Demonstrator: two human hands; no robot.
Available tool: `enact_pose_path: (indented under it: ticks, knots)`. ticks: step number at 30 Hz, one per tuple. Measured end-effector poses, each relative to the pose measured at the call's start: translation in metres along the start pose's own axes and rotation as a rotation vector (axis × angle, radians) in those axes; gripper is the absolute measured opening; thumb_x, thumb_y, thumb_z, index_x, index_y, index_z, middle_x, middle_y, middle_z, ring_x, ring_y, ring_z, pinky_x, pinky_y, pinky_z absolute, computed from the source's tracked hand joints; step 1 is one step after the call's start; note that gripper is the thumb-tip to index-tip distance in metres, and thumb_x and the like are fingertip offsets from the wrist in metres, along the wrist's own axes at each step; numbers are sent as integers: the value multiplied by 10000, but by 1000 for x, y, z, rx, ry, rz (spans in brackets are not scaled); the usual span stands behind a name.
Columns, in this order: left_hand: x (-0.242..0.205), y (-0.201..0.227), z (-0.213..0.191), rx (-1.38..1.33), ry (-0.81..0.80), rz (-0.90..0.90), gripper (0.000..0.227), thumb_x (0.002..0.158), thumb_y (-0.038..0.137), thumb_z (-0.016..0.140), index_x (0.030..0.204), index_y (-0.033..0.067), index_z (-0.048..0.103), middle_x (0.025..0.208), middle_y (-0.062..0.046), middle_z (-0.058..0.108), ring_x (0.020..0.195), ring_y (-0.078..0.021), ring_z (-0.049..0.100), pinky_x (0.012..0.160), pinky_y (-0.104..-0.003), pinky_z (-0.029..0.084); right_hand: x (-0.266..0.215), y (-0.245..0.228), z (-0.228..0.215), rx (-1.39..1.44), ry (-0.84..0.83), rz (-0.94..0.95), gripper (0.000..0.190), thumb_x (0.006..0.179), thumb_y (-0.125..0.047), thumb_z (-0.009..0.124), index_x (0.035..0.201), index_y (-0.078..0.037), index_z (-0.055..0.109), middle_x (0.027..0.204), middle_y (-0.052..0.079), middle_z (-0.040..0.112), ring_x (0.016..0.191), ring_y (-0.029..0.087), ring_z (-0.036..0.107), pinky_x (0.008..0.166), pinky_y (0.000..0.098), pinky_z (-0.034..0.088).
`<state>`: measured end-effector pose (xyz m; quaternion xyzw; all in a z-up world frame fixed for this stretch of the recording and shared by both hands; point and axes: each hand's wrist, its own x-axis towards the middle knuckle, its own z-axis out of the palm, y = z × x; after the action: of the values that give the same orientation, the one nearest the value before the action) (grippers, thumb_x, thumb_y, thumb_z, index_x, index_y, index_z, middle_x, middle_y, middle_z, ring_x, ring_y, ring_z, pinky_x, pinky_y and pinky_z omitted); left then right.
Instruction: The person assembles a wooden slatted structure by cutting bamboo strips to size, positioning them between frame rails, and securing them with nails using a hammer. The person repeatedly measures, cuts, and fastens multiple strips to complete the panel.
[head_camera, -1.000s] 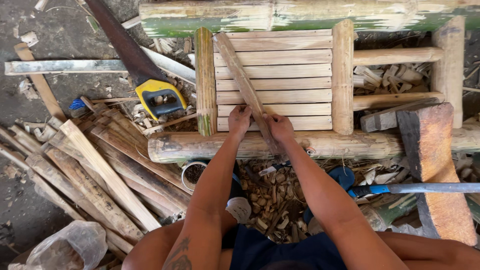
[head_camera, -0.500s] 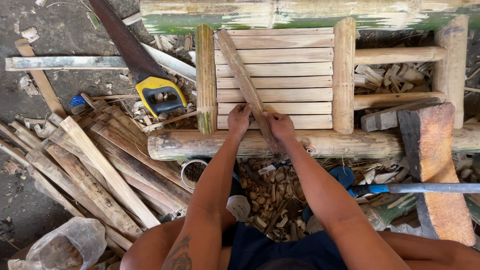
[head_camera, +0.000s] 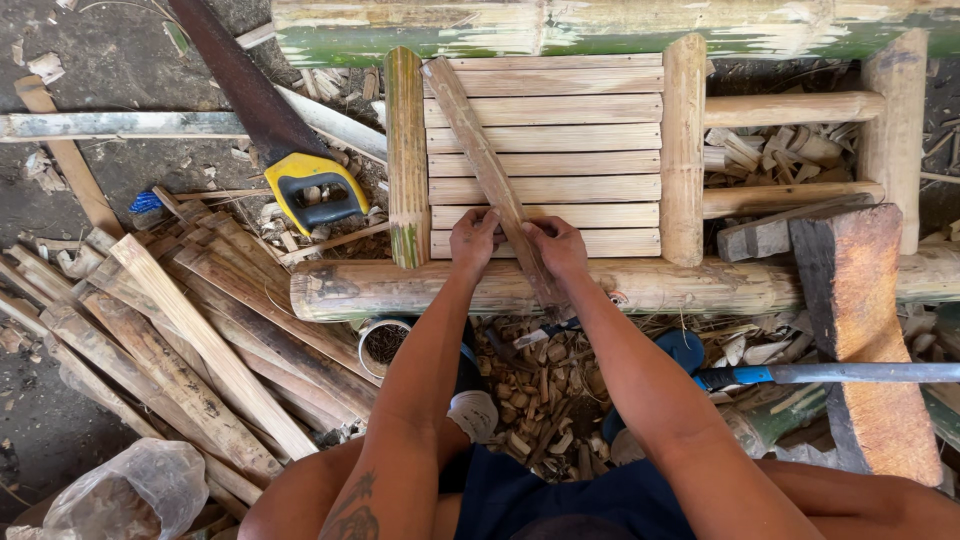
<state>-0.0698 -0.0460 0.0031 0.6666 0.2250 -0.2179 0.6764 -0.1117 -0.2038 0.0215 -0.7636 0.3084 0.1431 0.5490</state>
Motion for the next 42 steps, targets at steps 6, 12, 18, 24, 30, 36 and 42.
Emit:
enact_pose_path:
  ticks: [6,12,18,24,30,36,42]
  knots:
    - [15,-18,-2,28,-4,-20,389,975,334,668,1156,-9,697,960,-106,753,799,-181,722,673,-306,558,6,12,4,70,-3,-56,399,893,-354,777,1202,-101,759,1018,95,799,865,176,741,759,313,581]
    - [57,3,-22,268,121,190,431,971,210,678,1359,53,577,1028,-168,687,829,-239,630,688,-367,528,1,21,60,-81,78,-289,335,916,-210,706,1242,-152,757,923,123,784,762,195,742,710,320,594]
    - [43,56,-71,1028,232,318,591,1007,214,677,1524,114,408,1201,-227,611,1006,-336,653,774,-375,545,-16,7,130,-25,-51,-359,364,922,-247,750,1264,-133,700,792,106,733,675,190,676,658,337,552]
    - [29,79,-86,1538,-310,864,523,806,-50,696,1278,174,657,1286,-72,596,1101,-236,649,661,-277,595,-3,-2,128,-89,-203,-99,340,923,-257,743,1221,-121,650,813,22,717,638,141,649,586,307,545]
    - [56,67,-83,1661,-740,621,358,826,80,770,1179,108,718,1282,-70,626,1171,-273,646,965,-395,556,9,12,128,188,-209,-198,270,914,-122,777,1148,1,724,839,95,753,651,120,645,589,288,544]
    - [74,57,-79,1664,-841,597,527,730,91,797,1238,169,680,1383,-53,541,1248,-287,571,976,-410,520,30,13,109,364,-366,143,241,962,-151,670,1167,-32,714,938,79,766,738,171,717,665,311,600]
    - [53,69,-76,1832,-813,546,576,727,214,853,1267,153,661,1330,-70,556,1176,-274,629,925,-411,561,24,26,97,921,-42,71,156,1050,-205,559,1113,-84,635,813,13,667,696,129,620,625,329,562]
